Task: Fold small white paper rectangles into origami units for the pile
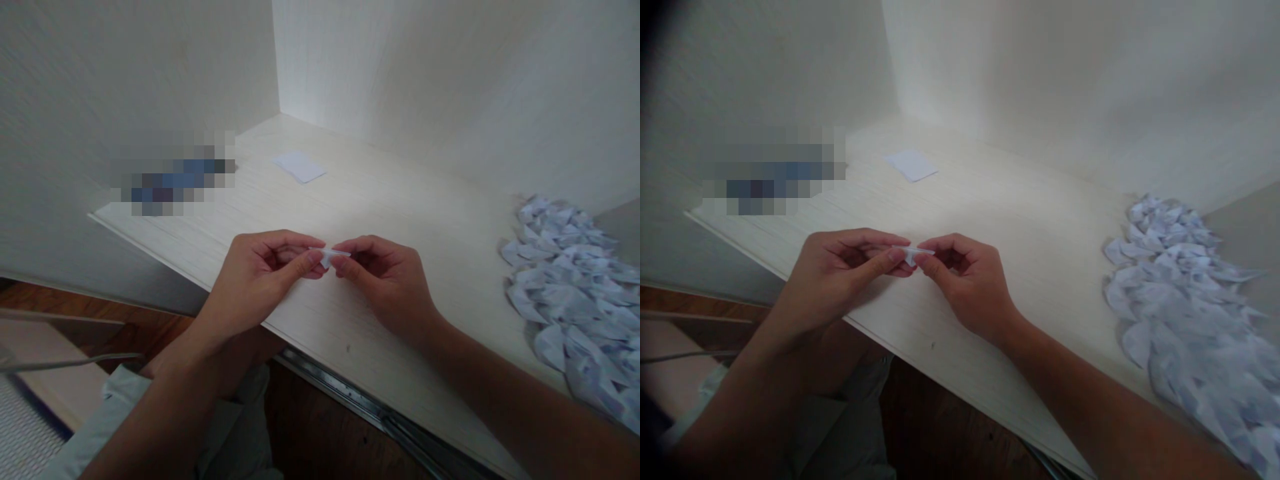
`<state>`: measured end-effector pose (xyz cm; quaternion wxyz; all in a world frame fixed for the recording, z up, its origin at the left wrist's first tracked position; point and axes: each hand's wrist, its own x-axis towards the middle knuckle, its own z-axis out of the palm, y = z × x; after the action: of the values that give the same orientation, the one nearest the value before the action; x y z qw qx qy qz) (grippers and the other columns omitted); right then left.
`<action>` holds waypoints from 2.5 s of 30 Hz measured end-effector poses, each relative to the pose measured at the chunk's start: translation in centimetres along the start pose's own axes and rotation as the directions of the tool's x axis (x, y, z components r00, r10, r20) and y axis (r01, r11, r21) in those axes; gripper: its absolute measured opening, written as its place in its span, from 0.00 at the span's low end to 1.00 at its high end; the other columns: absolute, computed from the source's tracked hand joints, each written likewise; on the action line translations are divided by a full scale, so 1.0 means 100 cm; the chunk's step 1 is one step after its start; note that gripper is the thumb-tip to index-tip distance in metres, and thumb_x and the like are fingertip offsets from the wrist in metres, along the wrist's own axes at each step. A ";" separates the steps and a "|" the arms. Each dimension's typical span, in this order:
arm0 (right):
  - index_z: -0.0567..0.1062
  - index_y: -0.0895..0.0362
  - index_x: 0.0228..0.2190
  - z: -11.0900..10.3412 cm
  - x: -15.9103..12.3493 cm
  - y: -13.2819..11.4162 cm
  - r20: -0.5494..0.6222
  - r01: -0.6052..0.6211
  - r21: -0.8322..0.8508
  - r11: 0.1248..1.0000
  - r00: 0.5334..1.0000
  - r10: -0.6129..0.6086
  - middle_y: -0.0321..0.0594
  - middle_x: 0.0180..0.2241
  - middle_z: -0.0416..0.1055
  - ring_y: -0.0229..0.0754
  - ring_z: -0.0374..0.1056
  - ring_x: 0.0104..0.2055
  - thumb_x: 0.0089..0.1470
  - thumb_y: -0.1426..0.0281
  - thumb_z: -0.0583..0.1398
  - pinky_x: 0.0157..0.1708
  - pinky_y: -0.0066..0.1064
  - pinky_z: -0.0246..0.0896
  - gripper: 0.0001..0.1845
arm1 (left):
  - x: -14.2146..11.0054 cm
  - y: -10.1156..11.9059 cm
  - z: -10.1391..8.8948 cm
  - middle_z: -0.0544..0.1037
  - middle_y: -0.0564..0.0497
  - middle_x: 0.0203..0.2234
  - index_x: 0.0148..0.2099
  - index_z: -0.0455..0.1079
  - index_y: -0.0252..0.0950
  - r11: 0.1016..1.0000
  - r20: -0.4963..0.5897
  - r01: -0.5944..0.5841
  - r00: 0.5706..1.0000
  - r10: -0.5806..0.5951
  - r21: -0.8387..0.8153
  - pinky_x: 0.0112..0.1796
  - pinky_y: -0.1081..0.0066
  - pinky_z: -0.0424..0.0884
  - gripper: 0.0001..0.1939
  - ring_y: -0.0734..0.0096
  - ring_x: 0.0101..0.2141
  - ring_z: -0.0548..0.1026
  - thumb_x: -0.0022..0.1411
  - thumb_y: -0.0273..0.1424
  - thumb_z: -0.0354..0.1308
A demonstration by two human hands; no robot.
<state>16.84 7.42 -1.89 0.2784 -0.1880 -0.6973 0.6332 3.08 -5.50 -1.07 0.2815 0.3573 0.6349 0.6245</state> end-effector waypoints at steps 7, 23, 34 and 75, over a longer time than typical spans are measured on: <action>0.85 0.53 0.32 -0.001 0.002 -0.001 -0.011 0.020 -0.018 1.000 1.000 -0.020 0.35 0.27 0.81 0.37 0.74 0.27 0.53 0.66 0.72 0.31 0.31 0.73 0.04 | 0.001 -0.002 -0.001 0.87 0.50 0.30 0.41 0.84 0.39 1.000 0.009 -0.017 1.000 0.018 -0.021 0.33 0.73 0.82 0.06 0.67 0.30 0.85 0.59 0.31 0.72; 0.84 0.56 0.31 0.000 0.002 -0.002 0.017 0.049 -0.031 0.998 0.999 -0.048 0.36 0.26 0.81 0.36 0.73 0.28 0.53 0.65 0.73 0.31 0.29 0.70 0.07 | -0.001 0.001 -0.001 0.87 0.50 0.31 0.38 0.85 0.39 1.000 -0.017 -0.020 1.000 0.021 0.013 0.32 0.75 0.82 0.05 0.68 0.29 0.85 0.57 0.30 0.74; 0.82 0.58 0.33 0.001 -0.002 0.001 0.035 0.072 -0.205 0.976 0.997 -0.066 0.39 0.29 0.82 0.39 0.73 0.29 0.59 0.61 0.69 0.30 0.31 0.66 0.12 | -0.001 -0.001 0.000 0.87 0.50 0.29 0.36 0.85 0.40 0.998 0.003 -0.033 0.999 0.033 0.053 0.30 0.76 0.80 0.03 0.68 0.28 0.85 0.57 0.29 0.73; 0.85 0.50 0.34 -0.003 -0.010 -0.004 0.114 0.454 -0.513 0.728 0.877 -0.466 0.38 0.35 0.85 0.42 0.80 0.36 0.63 0.73 0.64 0.38 0.34 0.74 0.09 | -0.005 -0.001 -0.002 0.88 0.50 0.36 0.35 0.86 0.44 0.975 -0.017 -0.161 0.986 0.165 0.153 0.42 0.68 0.81 0.02 0.63 0.38 0.84 0.56 0.30 0.73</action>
<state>17.79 6.99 -1.58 0.3719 -0.0853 -0.8646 0.3270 3.21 -6.03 -1.16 0.1919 0.4190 0.6530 0.6010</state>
